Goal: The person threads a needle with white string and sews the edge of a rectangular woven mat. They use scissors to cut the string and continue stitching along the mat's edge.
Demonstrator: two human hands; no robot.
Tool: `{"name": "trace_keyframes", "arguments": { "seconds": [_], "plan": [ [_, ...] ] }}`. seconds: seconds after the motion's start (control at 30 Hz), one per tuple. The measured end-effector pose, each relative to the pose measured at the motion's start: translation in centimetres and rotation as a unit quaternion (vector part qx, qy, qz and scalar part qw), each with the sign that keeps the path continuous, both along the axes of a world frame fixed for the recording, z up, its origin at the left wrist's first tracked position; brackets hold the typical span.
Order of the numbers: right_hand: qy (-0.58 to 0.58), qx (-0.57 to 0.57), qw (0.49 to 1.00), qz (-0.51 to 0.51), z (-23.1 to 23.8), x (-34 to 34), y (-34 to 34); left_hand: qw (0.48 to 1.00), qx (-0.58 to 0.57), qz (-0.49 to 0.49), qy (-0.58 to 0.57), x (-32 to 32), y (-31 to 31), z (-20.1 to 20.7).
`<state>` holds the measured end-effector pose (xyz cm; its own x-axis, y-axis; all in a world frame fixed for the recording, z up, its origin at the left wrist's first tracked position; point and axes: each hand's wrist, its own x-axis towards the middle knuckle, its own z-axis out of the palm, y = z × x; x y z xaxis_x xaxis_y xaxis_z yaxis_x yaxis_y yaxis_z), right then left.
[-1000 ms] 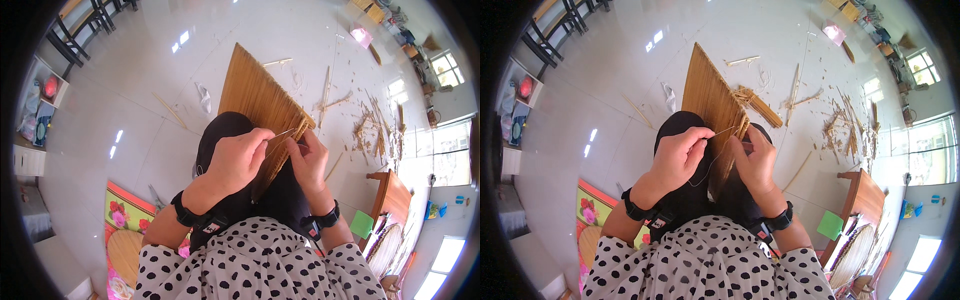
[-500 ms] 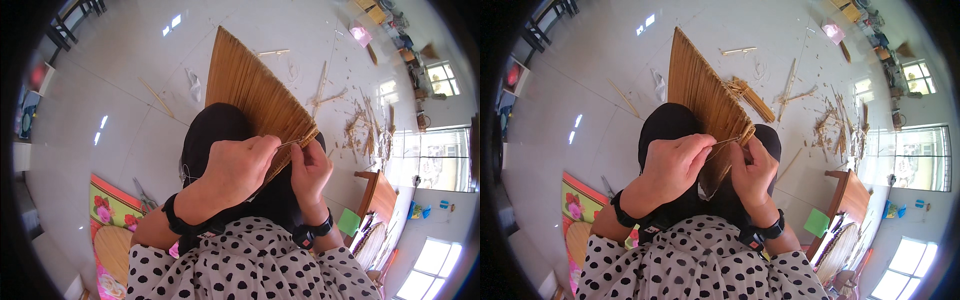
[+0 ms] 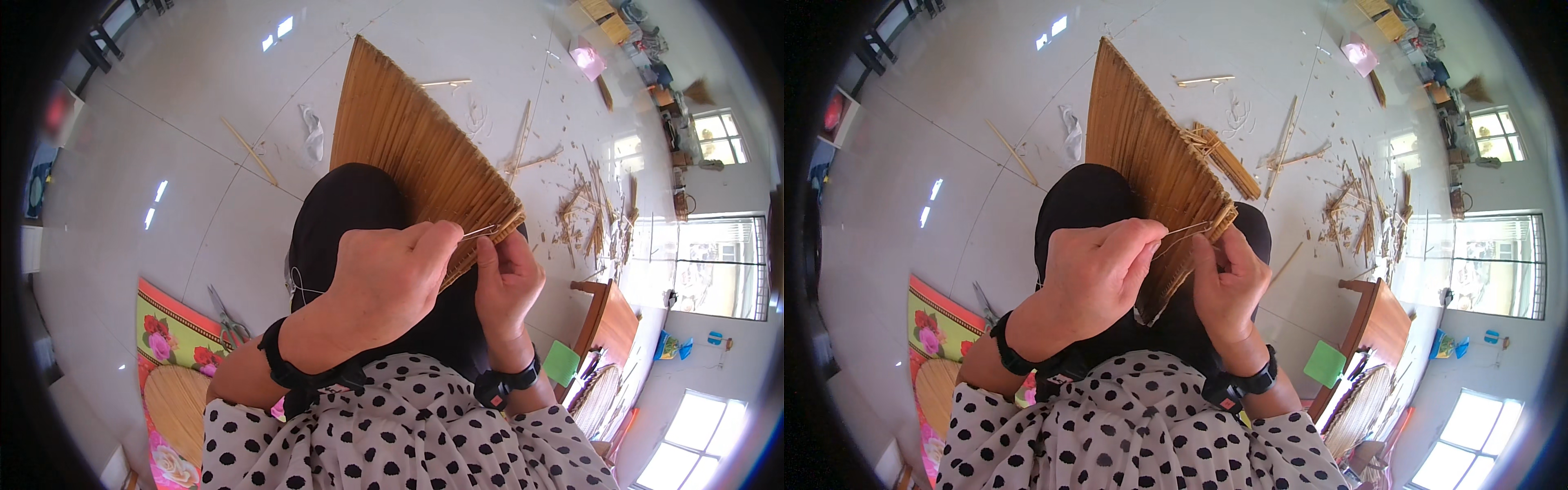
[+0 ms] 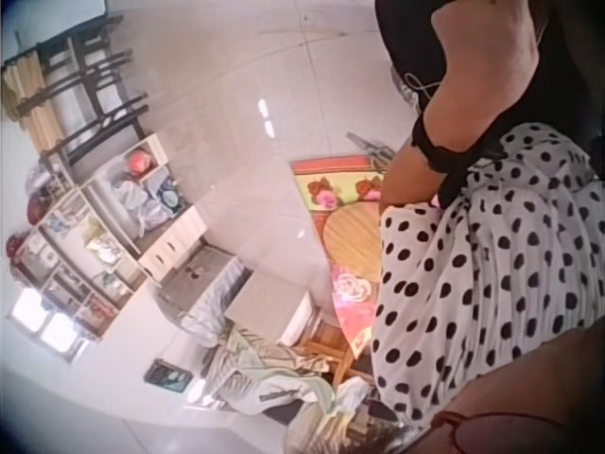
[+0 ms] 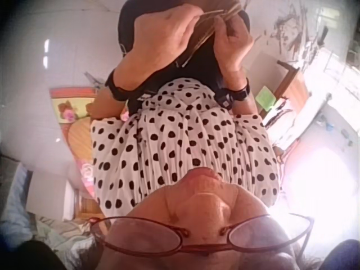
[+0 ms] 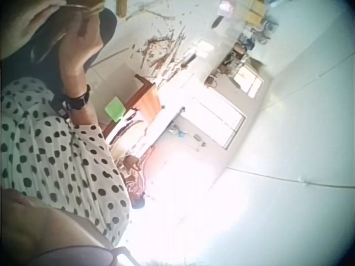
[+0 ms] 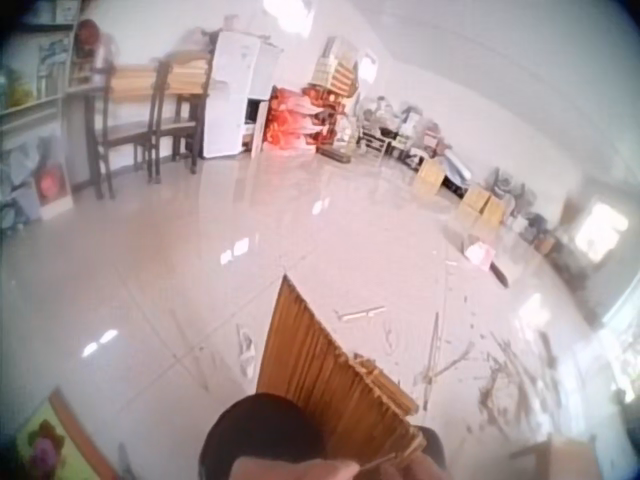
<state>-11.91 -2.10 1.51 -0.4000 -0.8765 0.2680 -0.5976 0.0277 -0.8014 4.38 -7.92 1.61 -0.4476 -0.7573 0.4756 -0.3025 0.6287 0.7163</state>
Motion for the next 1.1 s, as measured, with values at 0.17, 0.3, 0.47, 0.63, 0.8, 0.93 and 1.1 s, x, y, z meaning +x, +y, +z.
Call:
{"name": "trace_keyframes", "arguments": {
  "seconds": [0.17, 0.3, 0.47, 0.63, 0.8, 0.93, 1.1],
  "plan": [
    [-0.016, -0.002, 1.0, 0.002, -0.4, -0.1, 0.1, 0.999, -0.039, 0.016, 0.009, -0.1, 0.0, -0.2],
    [-0.021, -0.004, 1.0, 0.002, -0.4, 0.0, 0.2, 0.998, -0.062, 0.024, 0.009, -0.4, 0.0, -0.4],
    [0.033, 0.005, 0.999, 0.003, 0.0, 0.2, 0.6, 0.996, -0.059, -0.004, -0.067, 0.6, 0.3, 1.1],
    [0.083, -0.018, 0.996, 0.029, -0.4, 0.8, 1.2, 0.992, -0.041, -0.022, -0.114, 1.8, 0.5, 2.8],
    [0.086, -0.065, 0.99, 0.088, -0.2, 1.9, 0.9, 0.998, 0.017, -0.014, -0.059, 3.2, 0.9, 2.9],
    [0.078, -0.169, 0.97, 0.159, -1.5, 2.7, 0.5, 0.989, 0.1, -0.017, -0.11, 5.6, 1.7, 3.9],
    [0.018, -0.19, 0.958, 0.213, -2.5, 3.8, 0.9, 0.964, 0.204, -0.039, -0.164, 7.8, 2.1, 5.7]
  ]
}}
